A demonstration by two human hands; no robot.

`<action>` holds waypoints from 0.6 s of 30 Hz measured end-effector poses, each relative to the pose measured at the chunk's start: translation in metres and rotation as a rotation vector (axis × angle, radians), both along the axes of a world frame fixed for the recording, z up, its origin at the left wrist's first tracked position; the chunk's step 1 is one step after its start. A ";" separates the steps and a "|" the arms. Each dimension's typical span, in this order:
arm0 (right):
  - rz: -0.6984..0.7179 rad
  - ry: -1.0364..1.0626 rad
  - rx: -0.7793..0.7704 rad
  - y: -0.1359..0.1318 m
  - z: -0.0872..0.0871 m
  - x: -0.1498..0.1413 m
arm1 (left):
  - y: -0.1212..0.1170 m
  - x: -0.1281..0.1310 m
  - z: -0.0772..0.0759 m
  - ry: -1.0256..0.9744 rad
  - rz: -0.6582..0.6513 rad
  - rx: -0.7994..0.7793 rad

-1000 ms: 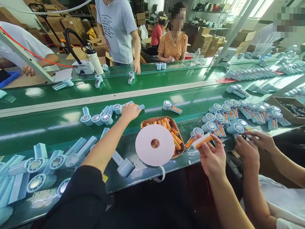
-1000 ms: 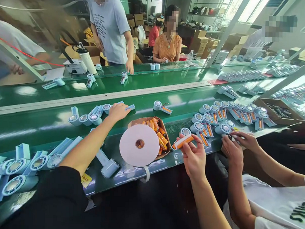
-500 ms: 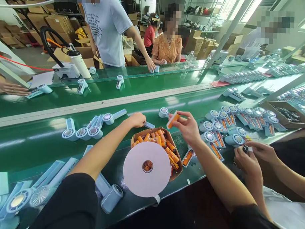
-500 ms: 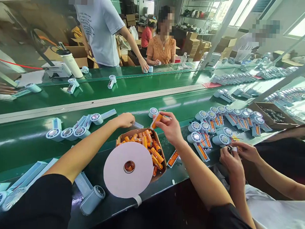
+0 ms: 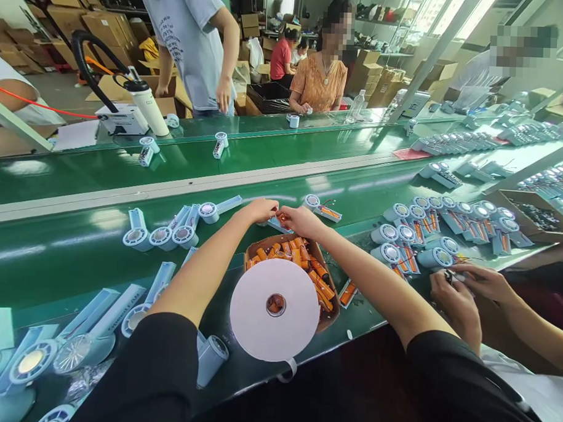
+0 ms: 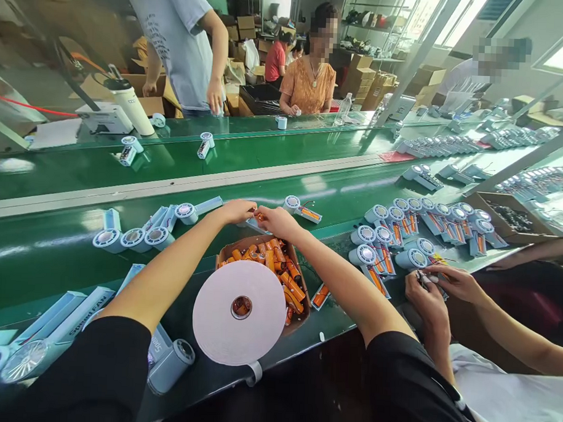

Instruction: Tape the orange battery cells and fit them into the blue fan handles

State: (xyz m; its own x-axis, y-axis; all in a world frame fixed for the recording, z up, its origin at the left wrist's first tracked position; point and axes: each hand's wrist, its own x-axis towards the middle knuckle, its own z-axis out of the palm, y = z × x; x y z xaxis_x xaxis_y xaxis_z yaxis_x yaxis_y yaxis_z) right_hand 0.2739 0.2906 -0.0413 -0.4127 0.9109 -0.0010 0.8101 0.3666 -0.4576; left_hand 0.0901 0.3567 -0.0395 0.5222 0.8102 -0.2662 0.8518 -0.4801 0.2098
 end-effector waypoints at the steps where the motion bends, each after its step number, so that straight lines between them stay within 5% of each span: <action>1: 0.007 -0.042 0.002 0.001 0.001 -0.001 | 0.000 0.002 -0.001 -0.002 0.004 0.000; 18: 0.057 -0.471 -0.045 0.005 0.011 0.000 | -0.002 0.023 -0.002 -0.070 0.081 -0.006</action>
